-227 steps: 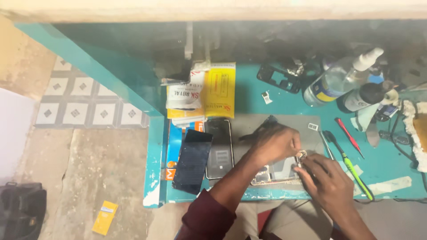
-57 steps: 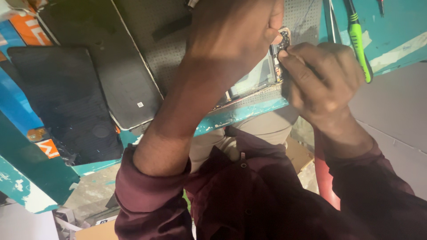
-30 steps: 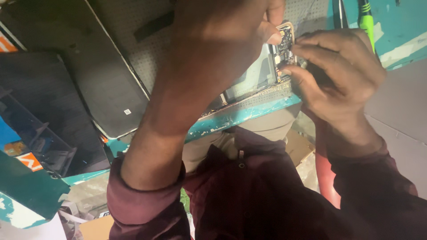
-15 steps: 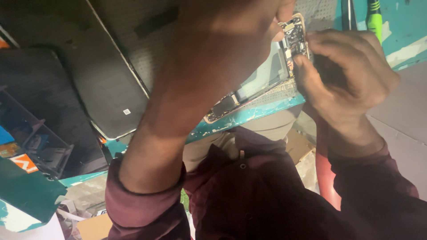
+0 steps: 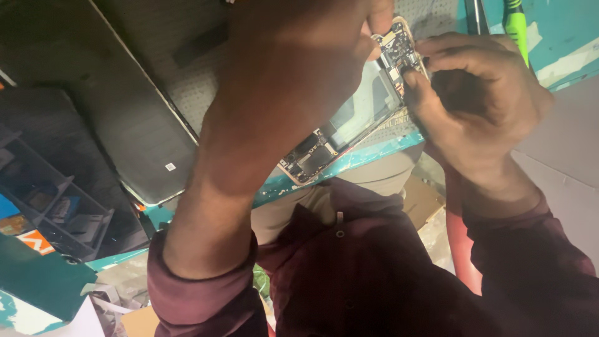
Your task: The person uses tweezers to manipulate small components on a disassembled smartphone motherboard. They carefully adjust and place parts on the circuit board, then use a spray bottle to apply liquid to the device.
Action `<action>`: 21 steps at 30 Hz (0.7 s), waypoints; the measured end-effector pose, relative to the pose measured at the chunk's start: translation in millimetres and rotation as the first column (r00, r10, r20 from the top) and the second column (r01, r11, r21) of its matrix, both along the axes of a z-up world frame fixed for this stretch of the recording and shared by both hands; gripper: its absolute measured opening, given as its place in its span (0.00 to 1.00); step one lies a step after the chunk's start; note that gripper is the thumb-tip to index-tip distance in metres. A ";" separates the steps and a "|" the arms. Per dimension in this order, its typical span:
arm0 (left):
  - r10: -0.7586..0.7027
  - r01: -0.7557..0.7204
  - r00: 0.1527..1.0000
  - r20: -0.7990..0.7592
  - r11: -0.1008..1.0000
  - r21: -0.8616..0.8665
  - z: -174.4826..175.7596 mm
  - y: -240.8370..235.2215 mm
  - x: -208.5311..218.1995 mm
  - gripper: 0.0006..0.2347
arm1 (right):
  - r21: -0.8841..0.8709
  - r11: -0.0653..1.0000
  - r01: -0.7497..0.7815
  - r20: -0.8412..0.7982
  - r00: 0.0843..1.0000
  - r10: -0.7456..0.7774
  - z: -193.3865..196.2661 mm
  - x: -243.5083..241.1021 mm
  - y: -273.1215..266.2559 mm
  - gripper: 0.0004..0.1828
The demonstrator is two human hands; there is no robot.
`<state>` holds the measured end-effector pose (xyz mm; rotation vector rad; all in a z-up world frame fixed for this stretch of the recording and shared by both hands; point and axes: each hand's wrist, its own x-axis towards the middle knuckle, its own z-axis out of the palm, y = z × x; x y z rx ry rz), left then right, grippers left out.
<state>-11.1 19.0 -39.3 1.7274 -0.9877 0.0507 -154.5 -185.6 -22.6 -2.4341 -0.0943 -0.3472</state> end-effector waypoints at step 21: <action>0.028 -0.031 0.999 0.041 0.998 0.062 1.9 1.9 -2.8 0.08 | -0.193 0.977 -0.092 0.059 0.993 0.105 0.7 7.8 -3.3 0.10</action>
